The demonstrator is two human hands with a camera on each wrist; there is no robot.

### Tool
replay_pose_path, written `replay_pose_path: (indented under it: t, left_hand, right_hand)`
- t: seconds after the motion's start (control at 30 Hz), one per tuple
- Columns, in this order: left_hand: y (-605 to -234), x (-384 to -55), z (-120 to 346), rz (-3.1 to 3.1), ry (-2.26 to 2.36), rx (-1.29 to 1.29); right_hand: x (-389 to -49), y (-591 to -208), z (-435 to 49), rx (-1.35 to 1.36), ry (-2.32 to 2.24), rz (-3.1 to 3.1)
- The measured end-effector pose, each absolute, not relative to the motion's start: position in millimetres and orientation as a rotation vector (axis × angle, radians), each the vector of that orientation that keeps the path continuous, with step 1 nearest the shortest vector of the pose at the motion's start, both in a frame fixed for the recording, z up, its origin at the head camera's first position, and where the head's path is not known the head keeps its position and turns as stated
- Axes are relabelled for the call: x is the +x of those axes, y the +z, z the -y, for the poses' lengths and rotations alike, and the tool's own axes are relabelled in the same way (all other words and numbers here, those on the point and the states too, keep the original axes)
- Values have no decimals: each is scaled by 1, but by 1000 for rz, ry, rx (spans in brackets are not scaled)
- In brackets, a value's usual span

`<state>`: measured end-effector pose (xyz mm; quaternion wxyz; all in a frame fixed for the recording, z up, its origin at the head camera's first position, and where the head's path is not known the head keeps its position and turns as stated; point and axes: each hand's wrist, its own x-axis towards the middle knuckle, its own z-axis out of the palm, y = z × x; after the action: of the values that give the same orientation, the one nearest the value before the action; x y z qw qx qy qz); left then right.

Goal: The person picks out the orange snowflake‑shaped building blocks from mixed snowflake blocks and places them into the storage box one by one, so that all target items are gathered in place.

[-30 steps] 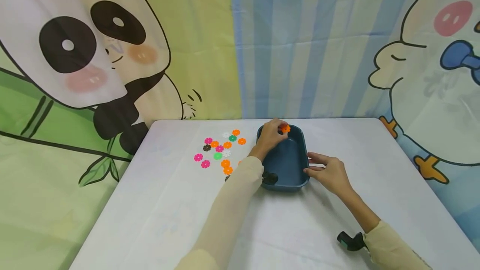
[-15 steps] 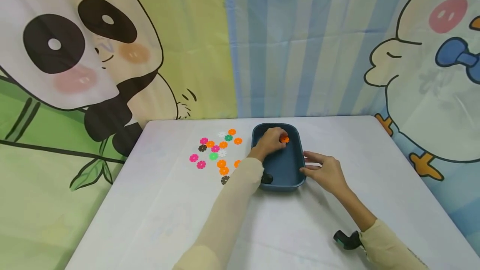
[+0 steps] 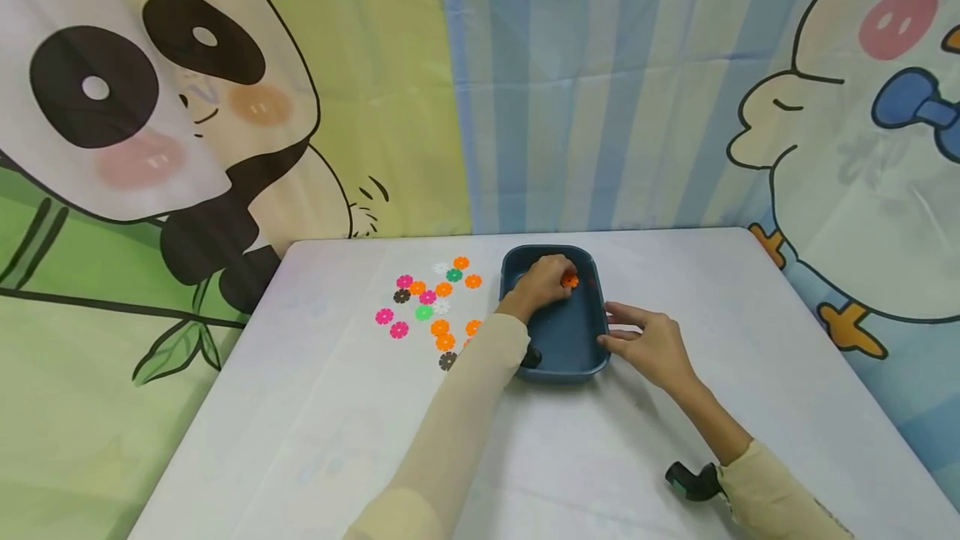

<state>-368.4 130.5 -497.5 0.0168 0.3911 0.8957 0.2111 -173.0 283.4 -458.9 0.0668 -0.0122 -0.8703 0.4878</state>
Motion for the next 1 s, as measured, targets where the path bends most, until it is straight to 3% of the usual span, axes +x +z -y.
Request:
replay_pose_path:
  t: [0.33,0.53,0.77,1.0]
  left_hand:
    - [-487,-368,-123,-2801,599,1229]
    - [-454,-376,-109,-2779,704,1279]
    - [-416,-395,-58,-2818,897,1187]
    - [-431,-408,3,-2919,863,956]
  right_hand:
    - [-172,-456,-281,11,1475,2613]
    - [-171,-458,-284,5,1416,2640]
    - [-170,-456,-284,-13,1435,2645]
    - [-170,-455,-284,12,1412,2648]
